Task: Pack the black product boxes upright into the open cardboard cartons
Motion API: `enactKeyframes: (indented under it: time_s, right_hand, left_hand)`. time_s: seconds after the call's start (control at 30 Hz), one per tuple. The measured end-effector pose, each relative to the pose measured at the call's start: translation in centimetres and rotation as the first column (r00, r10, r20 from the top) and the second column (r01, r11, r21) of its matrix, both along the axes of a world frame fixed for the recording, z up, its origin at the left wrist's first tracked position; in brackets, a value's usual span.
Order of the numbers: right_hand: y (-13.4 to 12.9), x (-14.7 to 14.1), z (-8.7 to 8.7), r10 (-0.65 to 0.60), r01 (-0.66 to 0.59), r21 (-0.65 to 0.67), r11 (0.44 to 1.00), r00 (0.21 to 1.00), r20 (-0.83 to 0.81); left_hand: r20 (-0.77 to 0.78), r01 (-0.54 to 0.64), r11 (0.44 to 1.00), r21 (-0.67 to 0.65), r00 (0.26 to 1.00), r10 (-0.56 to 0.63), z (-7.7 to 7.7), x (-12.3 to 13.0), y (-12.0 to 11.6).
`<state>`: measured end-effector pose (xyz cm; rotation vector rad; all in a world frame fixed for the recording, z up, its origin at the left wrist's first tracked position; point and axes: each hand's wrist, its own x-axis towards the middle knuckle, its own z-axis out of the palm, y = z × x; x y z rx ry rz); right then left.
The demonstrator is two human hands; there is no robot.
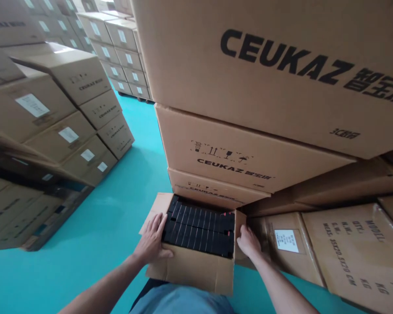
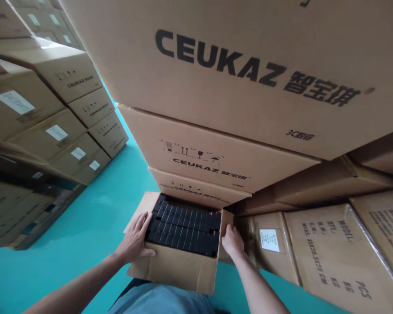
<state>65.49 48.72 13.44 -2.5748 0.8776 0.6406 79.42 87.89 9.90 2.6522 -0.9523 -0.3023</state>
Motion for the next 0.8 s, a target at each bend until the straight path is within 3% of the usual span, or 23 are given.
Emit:
enactKeyframes:
  time_s: [0.1, 0.2, 0.3, 0.47, 0.57, 0.7, 0.8]
  right_hand:
    - [1.9, 2.1, 1.2, 0.192, -0.179, -0.088, 0.98, 0.966, 0.172]
    - [5.1, 4.5, 1.1, 0.445, -0.454, -0.032, 0.89, 0.852, 0.276]
    - [7.9, 6.3, 0.5, 0.56, -0.588, 0.039, 0.808, 0.786, 0.264]
    - [9.5, 6.9, 0.6, 0.593, -0.607, 0.006, 0.795, 0.778, 0.209]
    - [10.7, 7.4, 1.0, 0.589, -0.615, 0.024, 0.788, 0.764, 0.262]
    - [13.7, 10.4, 1.7, 0.556, -0.61, 0.129, 0.782, 0.775, 0.299]
    - [14.2, 12.2, 2.0, 0.48, -0.53, 0.191, 0.826, 0.839, 0.255]
  left_hand:
    - [0.086, 0.001, 0.998, -0.068, 0.996, 0.005, -1.6, -0.7, 0.9]
    - [0.123, 0.001, 0.998, -0.071, 0.992, 0.008, -2.1, -1.9, 1.6]
    - [0.111, -0.03, 0.999, -0.029, 0.993, 0.033, -2.0, -2.9, 2.1]
    - [0.043, -0.066, 0.998, 0.003, 0.997, 0.066, -1.2, -3.5, 2.3]
    - [-0.031, -0.082, 0.995, 0.053, 0.996, 0.084, 0.1, -3.5, 1.7]
    - [-0.175, -0.116, 0.984, 0.135, 0.975, 0.139, 3.3, -2.9, -0.1]
    - [-0.264, -0.215, 0.966, 0.14, 0.933, 0.246, 6.0, -1.8, -1.7]
